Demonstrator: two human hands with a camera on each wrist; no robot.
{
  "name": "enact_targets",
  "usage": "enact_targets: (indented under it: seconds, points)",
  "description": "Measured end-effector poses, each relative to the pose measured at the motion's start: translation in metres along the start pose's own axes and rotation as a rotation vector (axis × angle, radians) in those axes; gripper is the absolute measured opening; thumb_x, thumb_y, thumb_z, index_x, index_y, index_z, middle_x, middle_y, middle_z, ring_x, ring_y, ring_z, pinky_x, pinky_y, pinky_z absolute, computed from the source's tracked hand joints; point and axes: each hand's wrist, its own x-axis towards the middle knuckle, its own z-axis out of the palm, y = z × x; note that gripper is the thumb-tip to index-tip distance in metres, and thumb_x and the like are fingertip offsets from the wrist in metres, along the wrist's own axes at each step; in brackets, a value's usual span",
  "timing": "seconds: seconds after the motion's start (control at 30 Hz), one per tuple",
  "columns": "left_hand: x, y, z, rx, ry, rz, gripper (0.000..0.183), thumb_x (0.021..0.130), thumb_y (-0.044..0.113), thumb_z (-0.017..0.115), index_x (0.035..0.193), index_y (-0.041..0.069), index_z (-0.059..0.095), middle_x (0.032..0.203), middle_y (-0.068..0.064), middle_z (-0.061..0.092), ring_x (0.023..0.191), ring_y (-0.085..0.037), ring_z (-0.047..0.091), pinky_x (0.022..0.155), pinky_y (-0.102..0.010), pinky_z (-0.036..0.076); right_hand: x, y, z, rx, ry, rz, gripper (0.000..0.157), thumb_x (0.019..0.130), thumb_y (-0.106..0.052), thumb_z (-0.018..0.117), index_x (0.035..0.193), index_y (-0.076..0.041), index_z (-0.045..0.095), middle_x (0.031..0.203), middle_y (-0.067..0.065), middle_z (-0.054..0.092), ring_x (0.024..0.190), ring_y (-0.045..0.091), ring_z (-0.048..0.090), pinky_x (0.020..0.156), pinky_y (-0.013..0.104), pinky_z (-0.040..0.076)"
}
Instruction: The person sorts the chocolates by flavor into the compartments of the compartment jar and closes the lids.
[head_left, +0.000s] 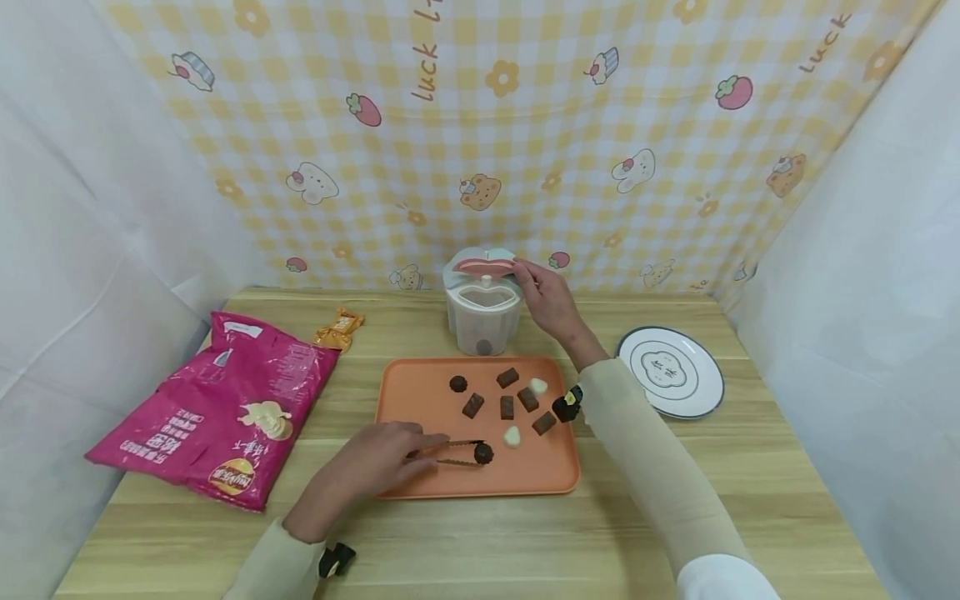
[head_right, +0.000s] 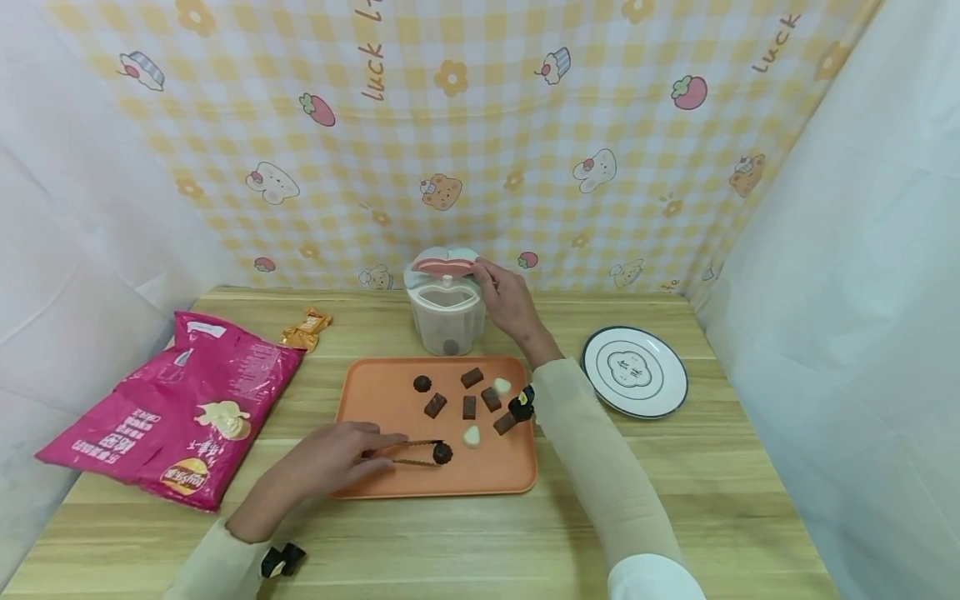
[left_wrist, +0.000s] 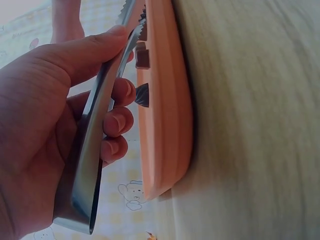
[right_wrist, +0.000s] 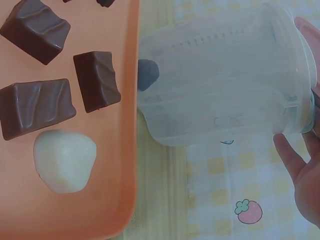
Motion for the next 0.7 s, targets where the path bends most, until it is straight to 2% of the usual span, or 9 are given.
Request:
enact_targets:
  seconds: [0.23, 0.7]
  points:
    - [0.0011, -0.0018, 0.0052, 0.025, 0.004, 0.013, 0.037, 0.099, 0.036, 0.071, 0.132, 0.02, 0.073, 0.079, 0.015, 0.054, 0.061, -0.004, 0.042, 0.054, -0.026, 0.039, -0.0004, 0.0004, 0.0003, -0.001, 0.002, 0.011, 0.04, 0.112, -0.03, 0.045, 0.136, -0.006, 0.067, 0.144, 0.012, 0.058, 0.137, 0.025, 0.05, 0.112, 0.041, 0.04]
    - [0.0029, -0.0024, 0.0065, 0.032, 0.003, 0.004, 0.033, 0.1, 0.034, 0.069, 0.132, 0.023, 0.074, 0.077, 0.015, 0.054, 0.062, -0.004, 0.045, 0.056, -0.027, 0.041, 0.0005, 0.0016, 0.0003, -0.004, 0.006, -0.001, 0.041, 0.112, -0.028, 0.046, 0.14, -0.003, 0.063, 0.144, 0.013, 0.058, 0.137, 0.026, 0.05, 0.112, 0.04, 0.039]
